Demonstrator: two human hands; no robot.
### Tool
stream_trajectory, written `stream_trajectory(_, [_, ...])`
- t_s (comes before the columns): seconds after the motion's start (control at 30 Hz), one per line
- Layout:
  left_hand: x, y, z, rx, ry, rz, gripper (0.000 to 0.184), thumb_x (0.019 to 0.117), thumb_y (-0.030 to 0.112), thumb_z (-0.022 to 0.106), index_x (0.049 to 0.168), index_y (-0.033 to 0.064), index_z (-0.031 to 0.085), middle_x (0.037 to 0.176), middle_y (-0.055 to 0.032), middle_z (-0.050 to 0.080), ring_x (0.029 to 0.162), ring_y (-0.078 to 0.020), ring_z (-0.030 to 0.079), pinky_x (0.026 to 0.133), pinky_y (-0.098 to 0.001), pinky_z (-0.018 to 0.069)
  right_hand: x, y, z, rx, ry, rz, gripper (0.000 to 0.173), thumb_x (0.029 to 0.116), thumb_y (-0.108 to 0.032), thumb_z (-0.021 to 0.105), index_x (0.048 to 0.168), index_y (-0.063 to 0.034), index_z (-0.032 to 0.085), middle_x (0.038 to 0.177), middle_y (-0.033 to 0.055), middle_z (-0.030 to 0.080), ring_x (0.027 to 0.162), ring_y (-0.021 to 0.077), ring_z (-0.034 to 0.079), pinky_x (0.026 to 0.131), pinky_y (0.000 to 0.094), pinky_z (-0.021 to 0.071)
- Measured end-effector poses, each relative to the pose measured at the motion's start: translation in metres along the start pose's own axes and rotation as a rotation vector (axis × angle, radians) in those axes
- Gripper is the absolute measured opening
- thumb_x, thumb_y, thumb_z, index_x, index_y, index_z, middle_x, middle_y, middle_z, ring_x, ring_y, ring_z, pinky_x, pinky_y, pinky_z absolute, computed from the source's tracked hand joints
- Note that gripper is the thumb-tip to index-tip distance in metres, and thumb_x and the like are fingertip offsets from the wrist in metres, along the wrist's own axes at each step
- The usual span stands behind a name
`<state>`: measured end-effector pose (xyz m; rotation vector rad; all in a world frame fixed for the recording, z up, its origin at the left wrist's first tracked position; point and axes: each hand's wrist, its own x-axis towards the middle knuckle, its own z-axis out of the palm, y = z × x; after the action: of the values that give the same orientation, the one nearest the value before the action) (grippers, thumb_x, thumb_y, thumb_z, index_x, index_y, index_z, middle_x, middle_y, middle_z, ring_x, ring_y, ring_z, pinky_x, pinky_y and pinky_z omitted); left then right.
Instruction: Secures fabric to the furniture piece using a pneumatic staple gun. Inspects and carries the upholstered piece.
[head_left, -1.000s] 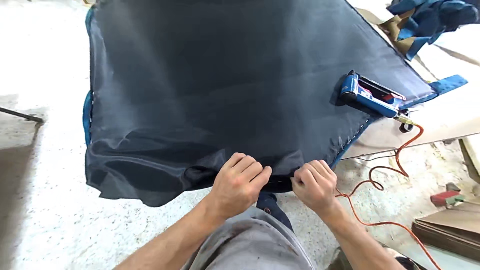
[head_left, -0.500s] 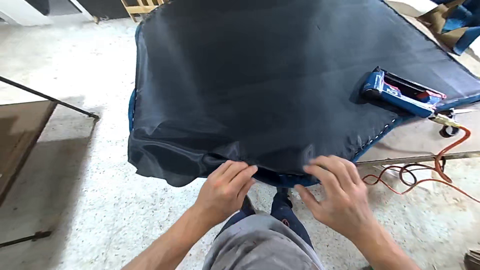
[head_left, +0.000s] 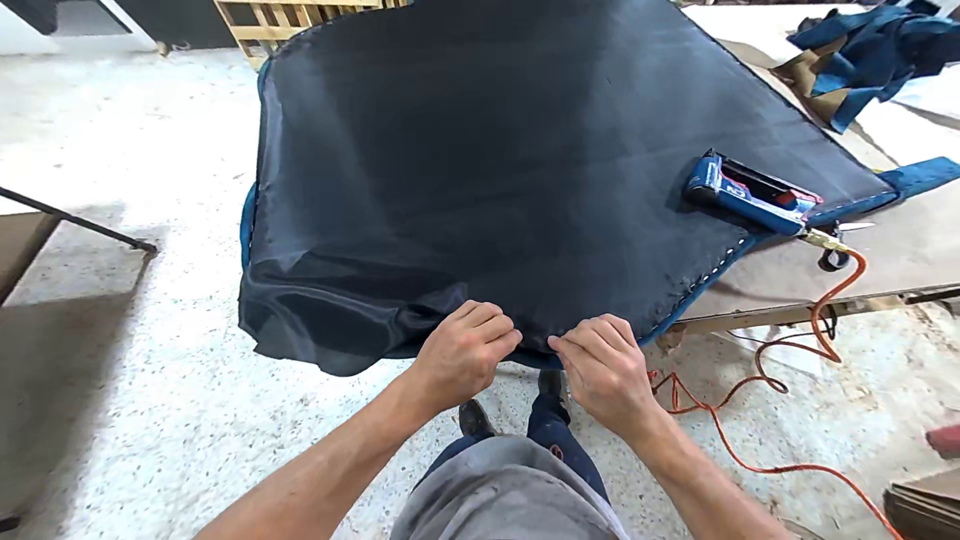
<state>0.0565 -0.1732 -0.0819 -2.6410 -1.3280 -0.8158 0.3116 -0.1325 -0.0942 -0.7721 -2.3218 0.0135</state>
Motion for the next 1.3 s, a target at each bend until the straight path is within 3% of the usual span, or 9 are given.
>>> stream_trajectory(0.07, [0.004, 0.007, 0.002, 0.02, 0.0, -0.056, 0.018, 0.0948, 0.019, 0.059, 0.097, 0.0167, 0.077, 0.103, 0.0026, 0.072, 0.112, -0.0165, 0.064, 0.102, -0.0378, 0.0505, 0.0, -0.001, 0.0, -0.011, -0.004, 0.005, 0.015, 0.0969, -0.014, 0.064, 0.099, -0.0166, 0.079, 0.09, -0.0036, 0.07, 0.099, 0.0146, 0.065, 0.1, 0.0392, 0.0496])
stream_trajectory(0.2, [0.01, 0.018, 0.016, -0.038, 0.03, -0.033, 0.029, 0.0987, 0.031, 0.063, 0.124, 0.0203, 0.073, 0.123, 0.0033, 0.069, 0.123, -0.0141, 0.059, 0.109, -0.0392, 0.0451, 0.0, -0.006, 0.004, -0.015, 0.032, 0.068, 0.013, 0.0944, -0.015, 0.066, 0.088, -0.0165, 0.077, 0.087, -0.0045, 0.07, 0.094, 0.0127, 0.066, 0.098, 0.0379, 0.0511])
stream_trajectory(0.27, [0.01, 0.015, 0.026, -0.066, 0.068, 0.006, 0.023, 0.1009, 0.026, 0.063, 0.119, 0.019, 0.075, 0.116, 0.0027, 0.071, 0.117, -0.0145, 0.062, 0.107, -0.038, 0.0474, 0.0, -0.005, -0.005, 0.07, 0.016, 0.15, 0.01, 0.095, -0.027, 0.071, 0.093, -0.0201, 0.077, 0.091, -0.0075, 0.071, 0.095, 0.0091, 0.066, 0.098, 0.0377, 0.0508])
stream_trajectory(0.43, [0.01, 0.009, 0.027, -0.099, 0.134, 0.057, 0.019, 0.0971, 0.012, 0.062, 0.107, 0.0163, 0.078, 0.102, 0.0017, 0.072, 0.108, -0.0161, 0.064, 0.104, -0.0392, 0.0477, -0.007, 0.016, -0.051, 0.106, -0.062, 0.372, 0.045, 0.0853, -0.049, 0.078, 0.12, -0.021, 0.068, 0.122, -0.0027, 0.064, 0.122, 0.0167, 0.058, 0.101, 0.0426, 0.052])
stream_trajectory(0.63, [0.011, 0.012, 0.025, -0.099, 0.139, 0.061, 0.021, 0.0958, 0.011, 0.061, 0.106, 0.016, 0.078, 0.101, 0.0015, 0.072, 0.108, -0.0164, 0.064, 0.104, -0.0397, 0.0468, -0.011, 0.026, -0.025, -0.054, -0.053, 0.154, 0.013, 0.093, -0.028, 0.068, 0.095, -0.0168, 0.074, 0.095, -0.0025, 0.072, 0.091, 0.0141, 0.067, 0.078, 0.0329, 0.0562])
stream_trajectory(0.8, [0.015, 0.013, 0.022, -0.071, 0.147, 0.077, 0.02, 0.0948, 0.011, 0.061, 0.104, 0.0158, 0.078, 0.099, 0.0012, 0.072, 0.106, -0.0165, 0.064, 0.104, -0.0391, 0.0461, -0.007, 0.027, -0.009, -0.146, 0.162, 0.031, 0.009, 0.0871, -0.011, 0.068, 0.078, -0.0101, 0.066, 0.077, 0.0039, 0.068, 0.07, 0.0183, 0.066, 0.062, 0.0328, 0.0543])
stream_trajectory(0.93, [0.01, 0.013, 0.023, -0.028, 0.136, 0.087, 0.021, 0.0953, 0.011, 0.061, 0.106, 0.0146, 0.079, 0.101, 0.0011, 0.072, 0.107, -0.0166, 0.064, 0.104, -0.0394, 0.0459, -0.011, 0.021, -0.034, -0.009, -0.087, 0.075, 0.011, 0.09, -0.024, 0.069, 0.084, -0.0151, 0.07, 0.088, -0.0011, 0.067, 0.083, 0.0127, 0.066, 0.069, 0.0293, 0.0573])
stream_trajectory(1.1, [0.009, 0.015, 0.023, -0.023, 0.152, 0.067, 0.02, 0.0957, 0.011, 0.061, 0.105, 0.0139, 0.079, 0.1, 0.0003, 0.073, 0.106, -0.0171, 0.065, 0.104, -0.0394, 0.0462, -0.009, 0.016, -0.028, 0.008, -0.047, 0.048, 0.023, 0.0897, -0.036, 0.073, 0.105, -0.018, 0.075, 0.111, 0.0014, 0.069, 0.111, 0.0183, 0.064, 0.094, 0.0377, 0.054])
stream_trajectory(1.3, [0.008, 0.015, 0.026, -0.057, 0.139, 0.059, 0.022, 0.095, 0.011, 0.06, 0.106, 0.0135, 0.079, 0.1, -0.0003, 0.073, 0.106, -0.018, 0.065, 0.105, -0.0406, 0.0458, -0.013, 0.016, -0.006, 0.024, 0.066, 0.031, 0.013, 0.0964, -0.022, 0.07, 0.103, -0.0155, 0.08, 0.098, 0.0005, 0.073, 0.098, 0.0163, 0.068, 0.089, 0.0364, 0.0558])
